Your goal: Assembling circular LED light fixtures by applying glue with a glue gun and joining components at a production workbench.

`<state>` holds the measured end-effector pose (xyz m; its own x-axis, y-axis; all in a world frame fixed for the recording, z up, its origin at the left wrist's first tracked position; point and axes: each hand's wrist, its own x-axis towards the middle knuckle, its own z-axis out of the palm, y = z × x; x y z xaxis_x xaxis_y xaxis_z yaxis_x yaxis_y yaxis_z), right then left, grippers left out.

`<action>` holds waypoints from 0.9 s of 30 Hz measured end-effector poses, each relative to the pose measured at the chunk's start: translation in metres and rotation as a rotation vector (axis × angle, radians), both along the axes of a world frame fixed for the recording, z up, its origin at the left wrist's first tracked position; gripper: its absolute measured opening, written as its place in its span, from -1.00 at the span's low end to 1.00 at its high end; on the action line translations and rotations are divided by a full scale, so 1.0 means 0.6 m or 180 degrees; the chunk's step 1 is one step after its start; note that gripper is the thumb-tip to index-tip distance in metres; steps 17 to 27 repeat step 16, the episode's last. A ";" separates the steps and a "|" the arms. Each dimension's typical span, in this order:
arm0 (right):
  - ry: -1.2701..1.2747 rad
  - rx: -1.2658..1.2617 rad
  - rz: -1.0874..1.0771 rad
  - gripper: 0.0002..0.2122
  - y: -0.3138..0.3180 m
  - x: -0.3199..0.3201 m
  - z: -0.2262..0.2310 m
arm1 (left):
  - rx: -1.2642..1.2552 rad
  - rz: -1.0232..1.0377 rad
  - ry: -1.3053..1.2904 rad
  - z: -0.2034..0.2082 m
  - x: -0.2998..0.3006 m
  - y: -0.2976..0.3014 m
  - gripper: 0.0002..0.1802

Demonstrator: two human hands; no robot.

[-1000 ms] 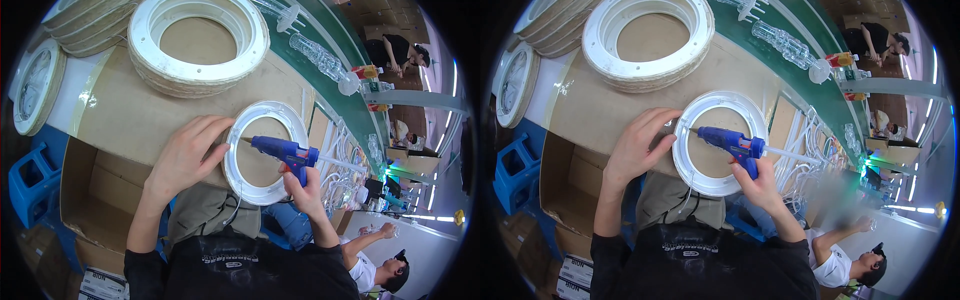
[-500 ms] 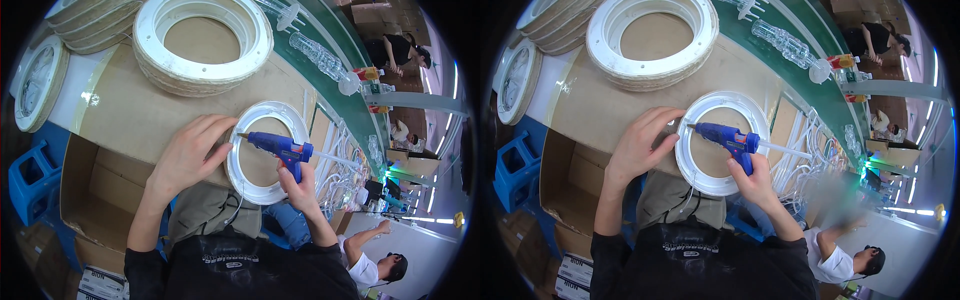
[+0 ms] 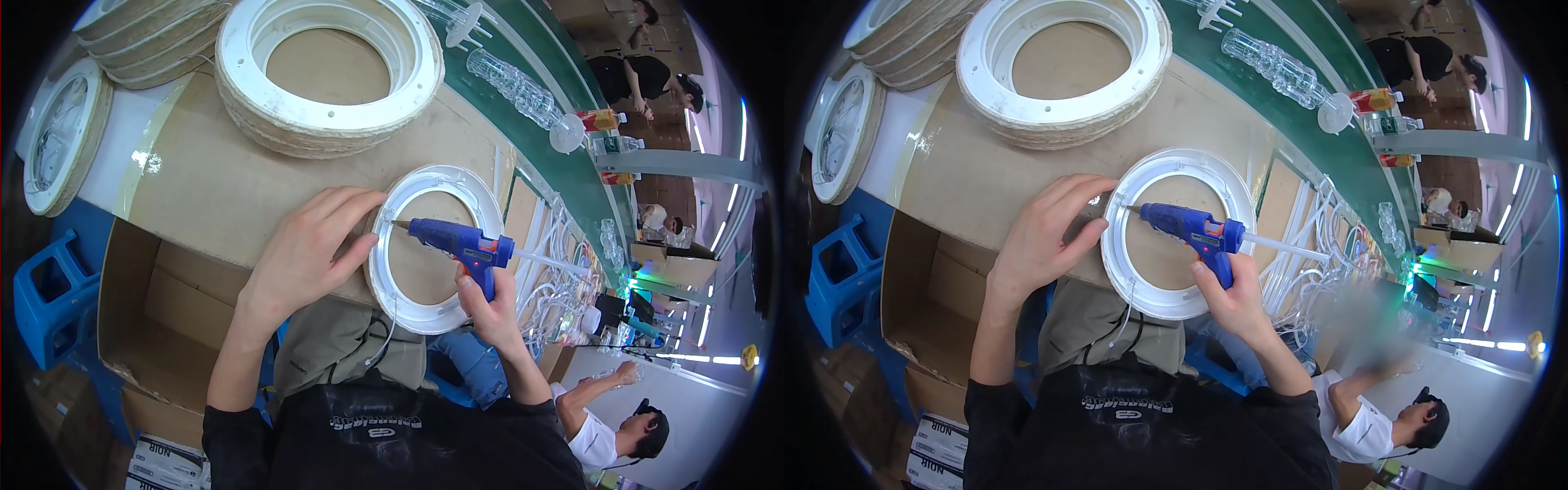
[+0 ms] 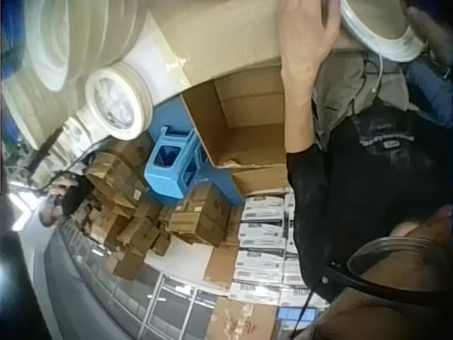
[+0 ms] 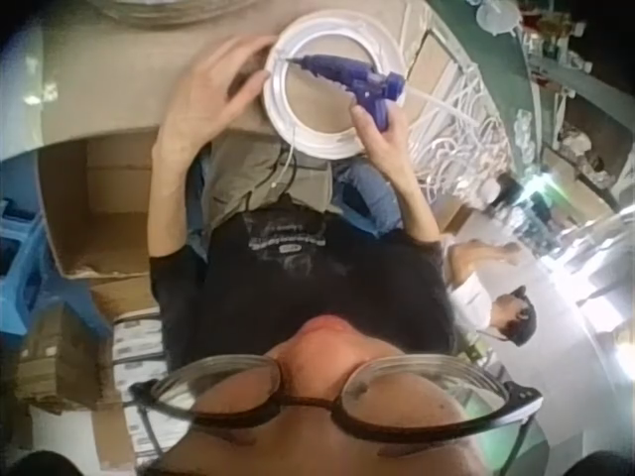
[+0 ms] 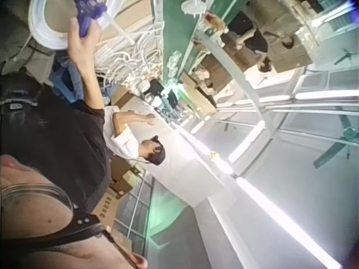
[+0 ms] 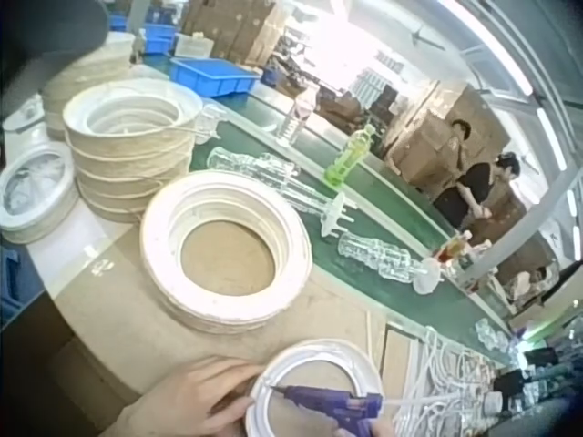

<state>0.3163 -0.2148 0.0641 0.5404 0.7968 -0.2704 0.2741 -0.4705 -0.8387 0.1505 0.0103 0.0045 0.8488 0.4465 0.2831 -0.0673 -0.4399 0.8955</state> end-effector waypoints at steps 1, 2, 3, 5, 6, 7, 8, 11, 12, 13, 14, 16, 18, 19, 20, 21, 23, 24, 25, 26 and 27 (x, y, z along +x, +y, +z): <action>-0.0016 0.0003 -0.0001 -0.87 -0.001 0.001 -0.002 | 0.0024 0.0034 -0.0034 0.002 0.000 0.001 -0.56; -0.0073 -0.0081 0.0000 -0.86 -0.005 0.003 -0.005 | 0.0030 0.0015 -0.0083 0.003 0.001 0.002 -0.56; -0.0137 -0.0161 -0.0003 -0.85 -0.006 0.004 -0.004 | 0.0069 0.0031 -0.0044 0.004 -0.002 0.006 -0.56; -0.0303 -0.0045 -0.0051 -0.84 0.005 -0.011 -0.001 | 0.0136 -0.0008 -0.0120 0.011 -0.010 0.015 -0.56; -0.0439 0.0047 -0.0083 -0.82 0.012 -0.018 -0.002 | 0.0082 0.0006 -0.0044 0.011 -0.014 0.019 -0.55; -0.0648 0.0070 -0.0040 -0.80 0.009 -0.019 -0.009 | 0.0034 0.0012 0.0024 0.012 -0.016 0.023 -0.55; -0.0616 -0.0052 0.0002 -0.80 0.022 -0.031 -0.001 | 0.0077 -0.0034 -0.0098 0.016 -0.026 0.030 -0.55; -0.0343 -0.0284 0.0094 -0.83 0.044 -0.053 0.011 | -0.0030 -0.0003 -0.0020 0.021 -0.053 0.042 -0.55; -0.0312 -0.0219 0.0140 -0.83 0.039 -0.051 0.004 | 0.0001 0.0016 0.0036 0.022 -0.055 0.042 -0.53; -0.0387 -0.0155 0.0213 -0.82 0.030 -0.047 -0.002 | 0.0035 0.0038 0.0098 0.022 -0.053 0.042 -0.51; -0.0325 -0.0007 0.0231 -0.81 0.029 -0.051 0.000 | 0.0075 -0.0008 0.0027 0.021 -0.053 0.041 -0.51; -0.0321 0.0185 0.0209 -0.79 0.025 -0.046 0.008 | 0.0108 -0.0039 0.0059 0.018 -0.047 0.041 -0.48; -0.0321 0.0185 0.0209 -0.79 0.025 -0.046 0.008 | 0.0108 -0.0039 0.0059 0.018 -0.047 0.041 -0.48; -0.0321 0.0185 0.0209 -0.79 0.025 -0.046 0.008 | 0.0108 -0.0039 0.0059 0.018 -0.047 0.041 -0.48; -0.0321 0.0185 0.0209 -0.79 0.025 -0.046 0.008 | 0.0108 -0.0039 0.0059 0.018 -0.047 0.041 -0.48; -0.0321 0.0185 0.0209 -0.79 0.025 -0.046 0.008 | 0.0108 -0.0039 0.0059 0.018 -0.047 0.041 -0.48; -0.0321 0.0185 0.0209 -0.79 0.025 -0.046 0.008 | 0.0108 -0.0039 0.0059 0.018 -0.047 0.041 -0.48; -0.0321 0.0185 0.0209 -0.79 0.025 -0.046 0.008 | 0.0108 -0.0039 0.0059 0.018 -0.047 0.041 -0.48; -0.0321 0.0185 0.0209 -0.79 0.025 -0.046 0.008 | 0.0108 -0.0039 0.0059 0.018 -0.047 0.041 -0.48; -0.0321 0.0185 0.0209 -0.79 0.025 -0.046 0.008 | 0.0108 -0.0039 0.0059 0.018 -0.047 0.041 -0.48; -0.0321 0.0185 0.0209 -0.79 0.025 -0.046 0.008 | 0.0108 -0.0039 0.0059 0.018 -0.047 0.041 -0.48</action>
